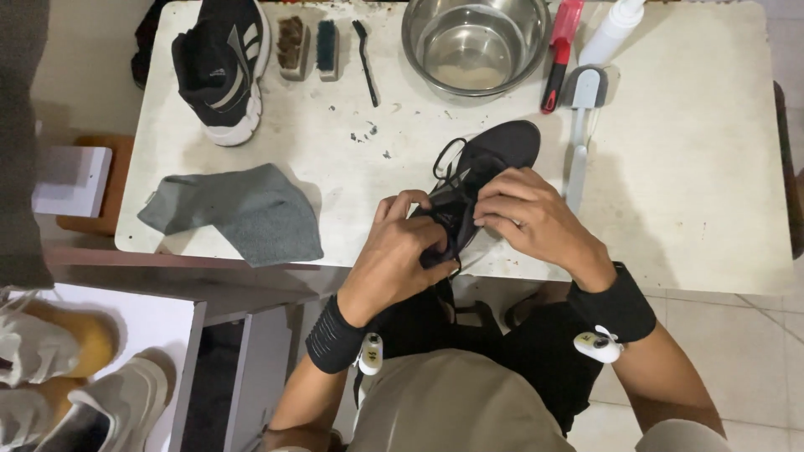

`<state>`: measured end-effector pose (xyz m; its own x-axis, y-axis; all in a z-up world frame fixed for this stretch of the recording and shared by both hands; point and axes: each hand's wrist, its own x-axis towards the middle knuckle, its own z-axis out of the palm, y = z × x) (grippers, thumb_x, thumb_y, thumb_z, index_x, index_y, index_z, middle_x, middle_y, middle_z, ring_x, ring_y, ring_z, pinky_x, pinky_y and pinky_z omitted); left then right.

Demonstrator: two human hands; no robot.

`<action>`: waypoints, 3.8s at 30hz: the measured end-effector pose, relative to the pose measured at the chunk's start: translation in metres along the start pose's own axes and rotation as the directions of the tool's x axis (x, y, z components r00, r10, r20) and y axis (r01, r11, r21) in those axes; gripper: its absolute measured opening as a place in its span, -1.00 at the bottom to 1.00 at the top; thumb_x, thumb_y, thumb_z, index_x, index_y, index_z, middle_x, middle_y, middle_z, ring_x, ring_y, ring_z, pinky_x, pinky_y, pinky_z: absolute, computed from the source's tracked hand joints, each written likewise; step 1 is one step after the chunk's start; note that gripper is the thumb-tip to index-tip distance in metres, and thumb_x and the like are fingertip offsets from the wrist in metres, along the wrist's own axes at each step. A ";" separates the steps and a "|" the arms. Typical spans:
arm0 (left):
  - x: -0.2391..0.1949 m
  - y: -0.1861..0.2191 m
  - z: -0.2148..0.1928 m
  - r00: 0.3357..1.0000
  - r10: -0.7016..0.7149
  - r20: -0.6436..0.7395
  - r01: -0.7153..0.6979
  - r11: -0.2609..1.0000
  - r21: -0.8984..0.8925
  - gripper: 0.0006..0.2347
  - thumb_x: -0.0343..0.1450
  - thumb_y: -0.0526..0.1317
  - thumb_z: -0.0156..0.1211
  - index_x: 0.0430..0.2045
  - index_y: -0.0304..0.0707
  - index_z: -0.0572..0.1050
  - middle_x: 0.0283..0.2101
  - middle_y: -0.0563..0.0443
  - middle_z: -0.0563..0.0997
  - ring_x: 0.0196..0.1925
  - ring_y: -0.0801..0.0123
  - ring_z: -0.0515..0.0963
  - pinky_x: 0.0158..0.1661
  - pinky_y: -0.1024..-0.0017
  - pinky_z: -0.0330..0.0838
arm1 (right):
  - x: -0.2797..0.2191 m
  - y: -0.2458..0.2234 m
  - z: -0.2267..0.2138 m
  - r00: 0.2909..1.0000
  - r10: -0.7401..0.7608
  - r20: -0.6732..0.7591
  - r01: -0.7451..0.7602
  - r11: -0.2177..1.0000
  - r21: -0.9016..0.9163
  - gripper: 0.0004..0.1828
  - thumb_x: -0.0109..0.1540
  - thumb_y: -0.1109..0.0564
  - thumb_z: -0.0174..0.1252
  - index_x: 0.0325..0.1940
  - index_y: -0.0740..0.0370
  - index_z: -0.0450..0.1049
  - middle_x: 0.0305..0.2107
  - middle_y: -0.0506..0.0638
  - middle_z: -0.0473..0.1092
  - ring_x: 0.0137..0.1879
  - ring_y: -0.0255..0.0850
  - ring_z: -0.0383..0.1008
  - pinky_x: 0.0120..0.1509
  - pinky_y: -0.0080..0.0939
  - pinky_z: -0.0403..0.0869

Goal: The person unlaces a black sneaker by hand, pulling the laces out of the eyelets and removing them completely. The person then holds the unlaced shoe and briefly touches the tongue area.

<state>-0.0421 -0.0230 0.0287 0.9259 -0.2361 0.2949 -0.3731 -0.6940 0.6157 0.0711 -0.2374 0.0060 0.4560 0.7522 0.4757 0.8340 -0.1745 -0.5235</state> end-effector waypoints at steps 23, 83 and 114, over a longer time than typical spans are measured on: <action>-0.008 -0.011 0.007 0.999 -0.030 -0.032 0.026 0.995 -0.096 -0.89 0.17 -0.25 0.34 -0.68 -0.14 0.48 -0.69 0.04 0.48 -0.08 0.20 0.42 0.03 0.27 0.18 | -0.016 -0.003 0.018 0.982 -0.025 -0.189 0.011 0.997 -0.075 -0.93 0.22 0.18 0.34 -0.22 0.12 0.60 -0.23 -0.02 0.50 -0.02 0.03 0.45 0.05 -0.02 0.35; -0.006 -0.016 0.016 0.998 -0.058 -0.025 0.056 0.995 -0.078 -0.88 0.12 -0.27 0.34 -0.72 -0.14 0.47 -0.75 0.04 0.44 -0.10 0.24 0.38 0.04 0.33 0.19 | -0.029 0.029 0.016 0.946 0.002 -0.326 -0.037 0.994 -0.101 -0.75 0.24 0.00 0.40 -0.09 0.14 0.60 -0.15 0.00 0.53 0.09 0.08 0.37 0.25 0.03 0.27; -0.003 -0.010 0.007 0.998 -0.057 0.013 0.058 0.995 -0.084 -0.75 0.12 -0.30 0.37 -0.35 -0.14 0.60 -0.65 0.01 0.52 -0.06 0.14 0.43 0.06 0.24 0.18 | -0.047 0.043 0.006 0.952 0.037 -0.305 -0.042 0.999 -0.009 -0.95 0.27 0.19 0.32 -0.29 0.12 0.61 -0.39 -0.06 0.56 -0.05 0.02 0.51 0.24 -0.04 0.30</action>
<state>-0.0412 -0.0202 0.0168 0.9463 -0.2050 0.2499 -0.3226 -0.6466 0.6913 0.0840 -0.2760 -0.0431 0.5599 0.5152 0.6489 0.8168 -0.2119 -0.5366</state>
